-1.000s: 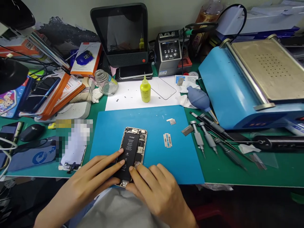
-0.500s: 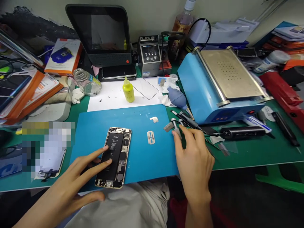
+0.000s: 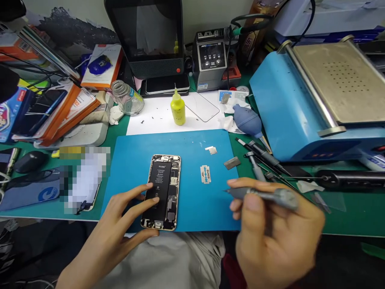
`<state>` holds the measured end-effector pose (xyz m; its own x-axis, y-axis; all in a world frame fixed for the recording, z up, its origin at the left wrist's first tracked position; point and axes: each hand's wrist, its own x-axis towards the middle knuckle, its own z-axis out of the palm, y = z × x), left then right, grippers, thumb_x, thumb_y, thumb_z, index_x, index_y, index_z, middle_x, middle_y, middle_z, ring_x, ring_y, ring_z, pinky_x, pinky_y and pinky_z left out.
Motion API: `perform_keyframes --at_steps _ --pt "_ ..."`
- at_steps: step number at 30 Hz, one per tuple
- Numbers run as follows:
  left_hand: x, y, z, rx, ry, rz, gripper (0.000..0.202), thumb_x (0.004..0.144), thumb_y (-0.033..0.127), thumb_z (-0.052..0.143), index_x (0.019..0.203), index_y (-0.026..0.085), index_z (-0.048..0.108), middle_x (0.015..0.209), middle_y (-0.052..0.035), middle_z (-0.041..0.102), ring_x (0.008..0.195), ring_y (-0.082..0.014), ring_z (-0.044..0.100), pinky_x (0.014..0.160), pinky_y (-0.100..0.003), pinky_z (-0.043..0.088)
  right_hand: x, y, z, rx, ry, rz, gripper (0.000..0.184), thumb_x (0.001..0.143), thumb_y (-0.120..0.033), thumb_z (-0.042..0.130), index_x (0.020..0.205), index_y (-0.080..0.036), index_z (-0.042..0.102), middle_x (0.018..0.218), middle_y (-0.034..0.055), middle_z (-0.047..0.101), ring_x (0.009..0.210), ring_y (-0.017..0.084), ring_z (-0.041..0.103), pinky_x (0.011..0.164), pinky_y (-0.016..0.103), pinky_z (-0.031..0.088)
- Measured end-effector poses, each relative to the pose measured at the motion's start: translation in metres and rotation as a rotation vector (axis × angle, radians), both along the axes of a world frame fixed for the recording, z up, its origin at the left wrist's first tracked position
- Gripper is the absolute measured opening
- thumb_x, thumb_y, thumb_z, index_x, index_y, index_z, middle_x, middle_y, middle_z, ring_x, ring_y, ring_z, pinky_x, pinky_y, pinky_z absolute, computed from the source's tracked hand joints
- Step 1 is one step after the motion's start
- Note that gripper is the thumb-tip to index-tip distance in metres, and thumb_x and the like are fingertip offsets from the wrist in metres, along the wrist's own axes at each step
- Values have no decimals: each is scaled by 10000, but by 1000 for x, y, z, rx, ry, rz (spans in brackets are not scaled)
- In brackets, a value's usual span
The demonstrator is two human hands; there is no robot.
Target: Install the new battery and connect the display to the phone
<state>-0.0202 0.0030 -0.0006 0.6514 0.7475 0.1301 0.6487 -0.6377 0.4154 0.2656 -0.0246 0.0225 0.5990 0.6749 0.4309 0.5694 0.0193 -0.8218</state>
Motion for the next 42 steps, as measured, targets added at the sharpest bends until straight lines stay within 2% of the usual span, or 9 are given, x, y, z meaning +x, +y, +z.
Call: perform_keyframes --at_steps 2,5,9,16,23,28,33,38,42 --pt "6 0 -1 2 -19 14 465 1190 459 600 1605 250 576 1686 -125 561 1393 -305 583 1069 -449 601 -11 -2 -5 -6 62 78 163 1131 -300 725 1270 -217 706 1007 30 793 586 120 666 479 275 564" --pt "14 2 -2 6 -39 24 430 1183 478 603 1545 247 605 1642 -126 580 1369 -304 583 1055 -451 584 -18 -4 -19 1 89 143 474 1089 -243 767 1543 -231 635 1019 43 808 638 147 722 536 294 645" --pt "21 4 -2 21 -54 33 388 1190 467 584 1505 243 616 1608 -134 597 1334 -308 602 1032 -461 570 -19 0 -29 -18 52 215 561 1051 -184 798 1582 -250 631 1043 57 817 715 165 764 555 282 651" --pt "25 9 -2 52 -60 6 314 1196 480 559 1385 247 652 1503 -124 654 1278 -297 630 967 -442 574 -19 5 -31 -35 24 237 505 1061 -148 758 1545 -220 634 1060 61 837 622 124 709 499 237 612" --pt "27 10 2 52 -43 24 332 1208 477 546 1416 231 628 1483 -132 603 1277 -281 607 940 -430 590 -17 1 -38 65 7 230 815 1018 -15 758 1732 -331 520 1141 14 815 805 107 774 655 221 694" --pt "33 16 4 57 -50 45 241 1229 408 515 1356 238 630 1396 -115 599 1221 -259 633 863 -383 613 -16 6 -40 87 -42 248 691 1030 -17 749 1661 -270 623 1088 16 815 807 110 786 631 205 687" --pt "33 22 3 37 -64 53 298 1226 440 520 1420 234 612 1608 -131 540 1152 -214 670 898 -373 626 -5 3 -29 89 -218 272 665 981 -28 825 1597 -238 685 1103 14 842 904 162 832 765 243 729" --pt "28 21 1 30 -38 9 455 1230 436 514 1622 206 533 1784 -146 476 1250 -249 647 991 -396 552 0 -1 -10 -47 -375 402 165 1055 -228 810 1210 -271 847 952 28 838 751 222 816 605 288 706" --pt "26 21 -1 5 -33 -3 520 1231 424 515 1687 175 493 1831 -142 450 1324 -271 604 1068 -392 483 -22 15 -15 19 -394 425 411 1137 -158 683 1546 -201 693 999 31 843 800 162 827 740 201 710"
